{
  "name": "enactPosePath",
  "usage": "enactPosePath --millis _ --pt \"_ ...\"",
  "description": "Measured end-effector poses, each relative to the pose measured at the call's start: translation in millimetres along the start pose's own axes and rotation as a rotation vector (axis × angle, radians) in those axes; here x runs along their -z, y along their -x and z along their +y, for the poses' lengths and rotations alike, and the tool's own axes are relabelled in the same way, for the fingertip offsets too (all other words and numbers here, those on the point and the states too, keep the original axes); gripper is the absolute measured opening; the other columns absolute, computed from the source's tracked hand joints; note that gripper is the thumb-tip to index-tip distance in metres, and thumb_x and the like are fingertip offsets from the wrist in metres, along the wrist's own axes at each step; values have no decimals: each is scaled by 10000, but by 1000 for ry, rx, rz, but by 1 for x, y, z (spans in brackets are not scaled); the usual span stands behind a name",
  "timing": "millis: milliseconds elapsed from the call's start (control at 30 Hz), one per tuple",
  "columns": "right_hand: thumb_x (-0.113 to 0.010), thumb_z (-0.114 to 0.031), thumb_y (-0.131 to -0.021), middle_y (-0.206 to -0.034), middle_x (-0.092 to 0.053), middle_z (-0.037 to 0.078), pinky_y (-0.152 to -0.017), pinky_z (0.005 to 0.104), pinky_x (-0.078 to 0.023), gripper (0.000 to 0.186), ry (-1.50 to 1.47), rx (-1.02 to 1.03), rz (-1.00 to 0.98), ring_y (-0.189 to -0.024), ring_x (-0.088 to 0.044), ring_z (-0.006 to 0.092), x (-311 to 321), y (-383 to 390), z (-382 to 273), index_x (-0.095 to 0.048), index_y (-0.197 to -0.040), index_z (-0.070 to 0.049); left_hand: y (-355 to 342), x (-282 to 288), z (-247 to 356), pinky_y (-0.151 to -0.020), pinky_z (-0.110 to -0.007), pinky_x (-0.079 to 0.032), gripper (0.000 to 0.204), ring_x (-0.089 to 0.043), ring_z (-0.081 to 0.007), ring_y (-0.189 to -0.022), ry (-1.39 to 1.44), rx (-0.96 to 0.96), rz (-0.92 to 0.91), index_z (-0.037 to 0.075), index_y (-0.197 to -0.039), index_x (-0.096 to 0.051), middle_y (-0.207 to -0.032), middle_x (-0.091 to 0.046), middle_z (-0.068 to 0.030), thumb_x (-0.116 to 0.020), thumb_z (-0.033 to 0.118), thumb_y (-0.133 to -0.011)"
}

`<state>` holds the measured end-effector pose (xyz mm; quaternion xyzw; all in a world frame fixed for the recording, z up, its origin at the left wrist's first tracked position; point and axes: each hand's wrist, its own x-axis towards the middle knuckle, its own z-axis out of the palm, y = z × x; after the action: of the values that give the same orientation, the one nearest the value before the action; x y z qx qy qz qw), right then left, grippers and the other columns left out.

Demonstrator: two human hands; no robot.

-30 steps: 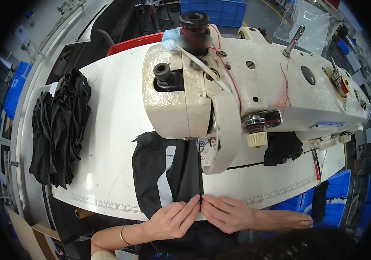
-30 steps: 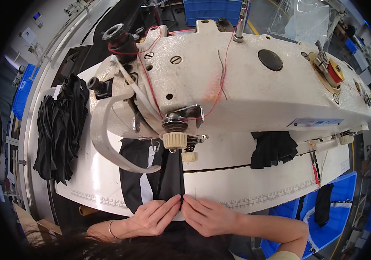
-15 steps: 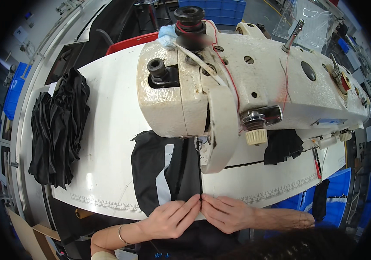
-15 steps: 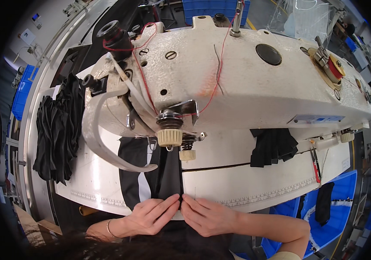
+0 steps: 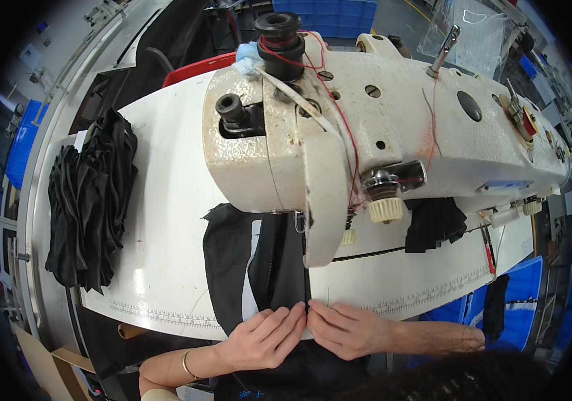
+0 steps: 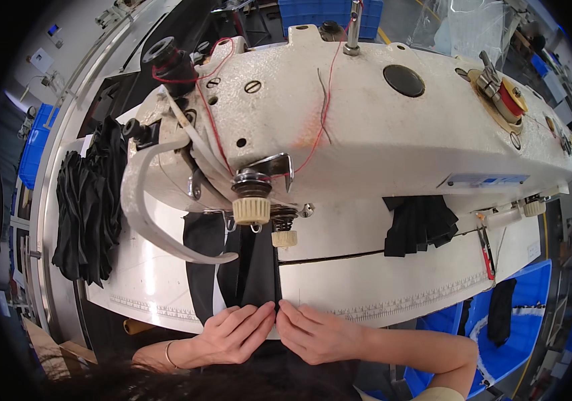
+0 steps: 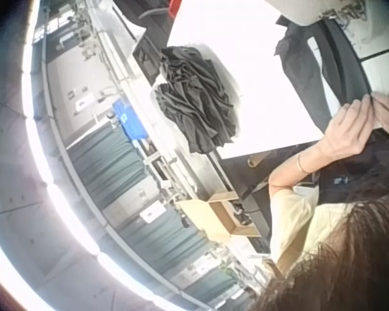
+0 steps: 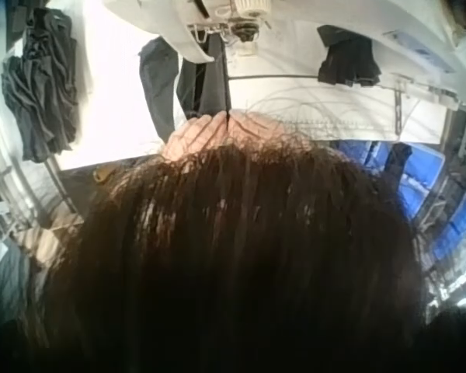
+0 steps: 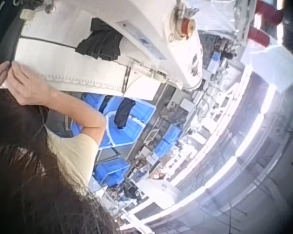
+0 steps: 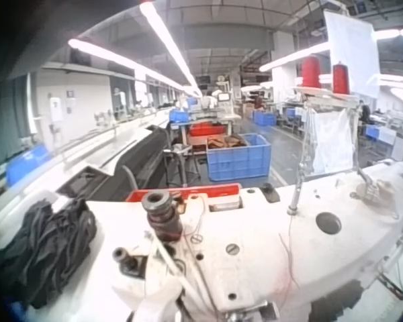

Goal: Sewing together pieces of black material using an industrial sewing machine.

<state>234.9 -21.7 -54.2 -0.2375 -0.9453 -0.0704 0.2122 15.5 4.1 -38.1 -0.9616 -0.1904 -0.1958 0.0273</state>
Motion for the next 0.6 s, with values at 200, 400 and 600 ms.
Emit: enactPosePath --millis 200,400,600 --pt "-539 -170 -721 -980 -594 118 -826 305 -450 232 -21 -20 14 -1006 -569 260 -1 1 1 -623 -849 3 0 -4 2 -638 -233 -471 307 -568 -169 -760 51 25 -1 -55 -939 -645 -1063 -623 -154 -588 57 -659" --pt "-541 -164 -706 -979 -593 127 -821 299 -455 247 -30 -7 21 -991 -569 264 -2 0 1 -624 -852 18 -1 -6 1 -641 -235 -492 321 -571 -169 -762 110 51 24 -57 -938 -643 -1064 -624 -153 -596 45 -637" --pt "-549 -151 -680 -970 -590 137 -793 300 -463 257 -59 0 30 -983 -568 273 -2 1 3 -626 -844 31 -1 -8 -1 -634 -240 -497 320 -578 -173 -760 160 70 35 -58 -930 -640 -1065 -625 -149 -609 40 -627"
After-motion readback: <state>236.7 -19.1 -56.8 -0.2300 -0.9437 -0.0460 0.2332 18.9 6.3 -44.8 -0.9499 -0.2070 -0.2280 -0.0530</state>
